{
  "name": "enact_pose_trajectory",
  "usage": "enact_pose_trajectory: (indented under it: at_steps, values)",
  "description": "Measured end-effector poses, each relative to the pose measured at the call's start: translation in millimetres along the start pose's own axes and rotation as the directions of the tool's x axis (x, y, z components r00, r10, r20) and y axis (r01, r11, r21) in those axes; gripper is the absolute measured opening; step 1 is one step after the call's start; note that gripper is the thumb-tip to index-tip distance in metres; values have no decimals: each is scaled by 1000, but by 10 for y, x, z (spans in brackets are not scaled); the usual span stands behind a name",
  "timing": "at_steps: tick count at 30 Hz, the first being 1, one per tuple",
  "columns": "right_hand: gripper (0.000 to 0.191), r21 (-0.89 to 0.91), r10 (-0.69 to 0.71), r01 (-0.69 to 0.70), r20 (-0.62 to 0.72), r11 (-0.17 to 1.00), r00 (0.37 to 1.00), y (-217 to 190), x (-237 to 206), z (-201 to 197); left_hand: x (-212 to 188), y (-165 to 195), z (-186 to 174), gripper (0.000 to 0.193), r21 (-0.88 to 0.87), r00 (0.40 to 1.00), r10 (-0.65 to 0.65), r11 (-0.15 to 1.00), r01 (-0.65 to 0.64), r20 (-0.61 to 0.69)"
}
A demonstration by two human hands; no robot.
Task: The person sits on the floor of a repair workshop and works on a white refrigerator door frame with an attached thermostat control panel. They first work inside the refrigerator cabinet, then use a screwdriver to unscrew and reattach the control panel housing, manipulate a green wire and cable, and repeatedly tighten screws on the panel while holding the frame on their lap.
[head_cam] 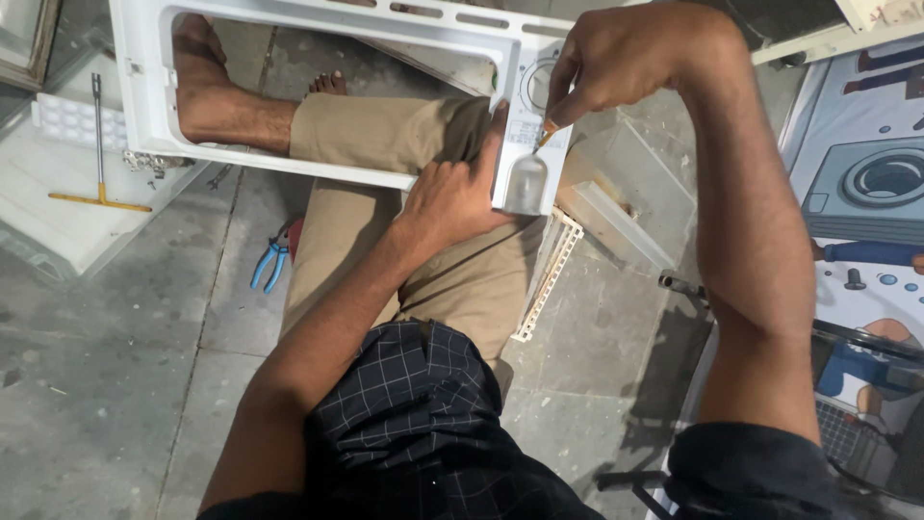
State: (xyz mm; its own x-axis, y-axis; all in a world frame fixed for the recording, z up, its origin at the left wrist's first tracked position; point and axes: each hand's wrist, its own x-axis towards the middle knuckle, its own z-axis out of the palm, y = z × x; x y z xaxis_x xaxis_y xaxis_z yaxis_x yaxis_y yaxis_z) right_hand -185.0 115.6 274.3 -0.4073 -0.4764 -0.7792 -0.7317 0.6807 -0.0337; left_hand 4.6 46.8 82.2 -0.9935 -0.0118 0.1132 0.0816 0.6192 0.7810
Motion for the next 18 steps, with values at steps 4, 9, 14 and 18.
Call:
enact_pose_trajectory:
  at_steps: [4, 9, 14, 18]
  values:
    - [44, -25, 23, -22, 74, 999, 997, 66, 142, 32, -45, -17, 6, 120, -30, 997, 53, 998, -55, -64]
    - [40, 77, 42, -47, 73, 996, 996, 77, 148, 82, -55, -36, 2, 119, 1, 1000, 4, 1000, -4, 31]
    - [39, 94, 51, -59, 81, 994, 995, 89, 199, 73, -56, -24, -6, 117, -29, 1000, 23, 999, -23, -7]
    - [37, 132, 70, -88, 131, 987, 989, 88, 222, 61, -55, -2, -32, 118, -29, 1000, 20, 999, -20, -4]
